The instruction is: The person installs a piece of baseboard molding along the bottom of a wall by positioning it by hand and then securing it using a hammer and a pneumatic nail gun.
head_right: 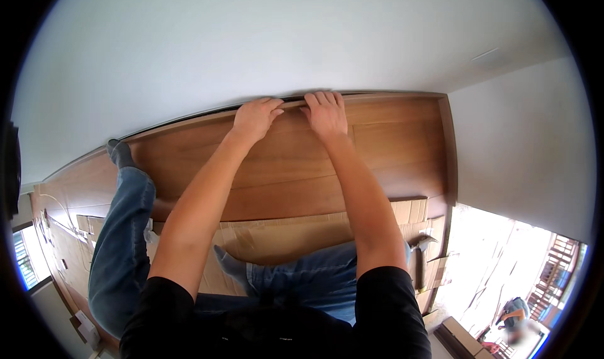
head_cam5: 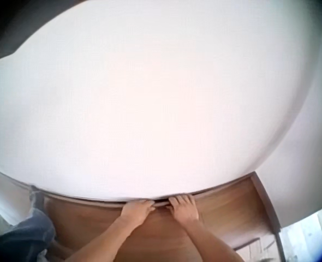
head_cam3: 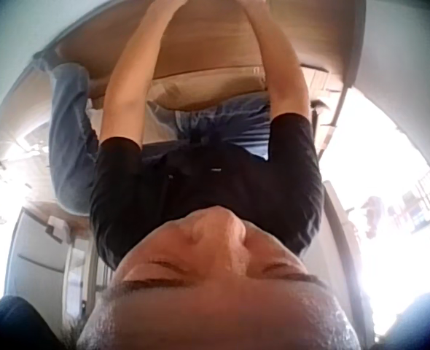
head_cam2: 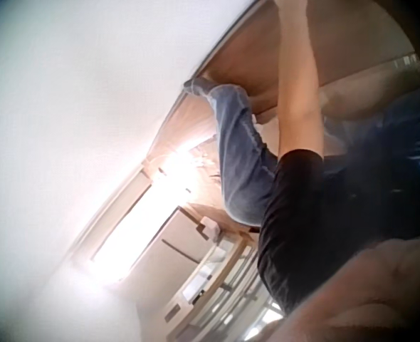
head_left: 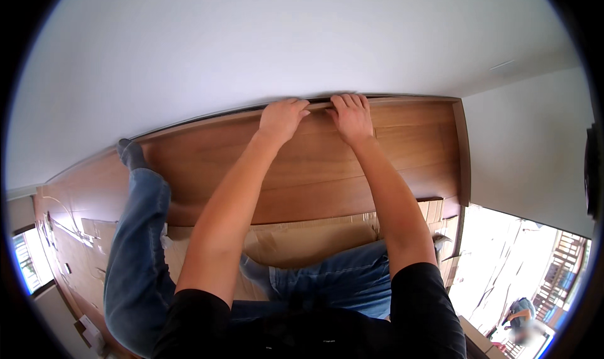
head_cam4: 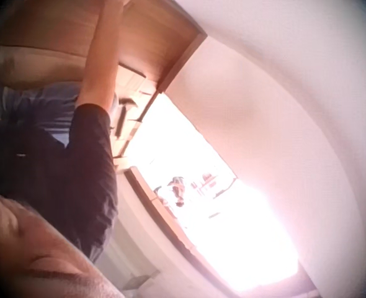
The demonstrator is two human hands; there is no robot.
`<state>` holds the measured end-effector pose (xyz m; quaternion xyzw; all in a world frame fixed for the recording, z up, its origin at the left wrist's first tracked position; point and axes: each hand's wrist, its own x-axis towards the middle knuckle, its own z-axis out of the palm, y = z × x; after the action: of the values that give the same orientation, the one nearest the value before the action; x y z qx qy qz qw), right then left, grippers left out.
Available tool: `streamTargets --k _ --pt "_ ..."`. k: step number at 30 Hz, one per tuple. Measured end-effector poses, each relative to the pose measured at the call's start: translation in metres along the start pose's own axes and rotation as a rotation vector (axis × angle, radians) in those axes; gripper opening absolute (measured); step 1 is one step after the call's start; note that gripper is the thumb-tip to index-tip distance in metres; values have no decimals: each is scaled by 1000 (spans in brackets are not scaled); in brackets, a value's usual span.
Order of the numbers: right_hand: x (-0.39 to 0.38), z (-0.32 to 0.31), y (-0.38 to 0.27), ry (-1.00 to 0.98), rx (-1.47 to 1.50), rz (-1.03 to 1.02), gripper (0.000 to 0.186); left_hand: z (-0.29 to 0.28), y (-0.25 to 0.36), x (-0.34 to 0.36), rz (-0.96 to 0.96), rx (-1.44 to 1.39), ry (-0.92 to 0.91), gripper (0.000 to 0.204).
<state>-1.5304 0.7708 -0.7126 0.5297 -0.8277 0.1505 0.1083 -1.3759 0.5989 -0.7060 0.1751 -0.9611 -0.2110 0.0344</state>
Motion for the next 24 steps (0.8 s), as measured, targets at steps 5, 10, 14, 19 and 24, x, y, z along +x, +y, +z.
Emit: streamTargets --k 5,10,14,19,24 --pt "14 0 8 -212 17 -56 29 1 2 -1 13 -43 82 29" --pt "11 4 7 -319 -22 -2 31 7 4 -4 -13 -8 96 28" --pt "8 7 9 -309 -25 -9 30 10 3 -4 -30 -25 108 28" --pt "9 7 10 -310 -18 9 30 7 5 -2 -54 12 53 30" --pt "5 9 8 -218 21 -30 26 7 4 -3 -36 17 72 32"
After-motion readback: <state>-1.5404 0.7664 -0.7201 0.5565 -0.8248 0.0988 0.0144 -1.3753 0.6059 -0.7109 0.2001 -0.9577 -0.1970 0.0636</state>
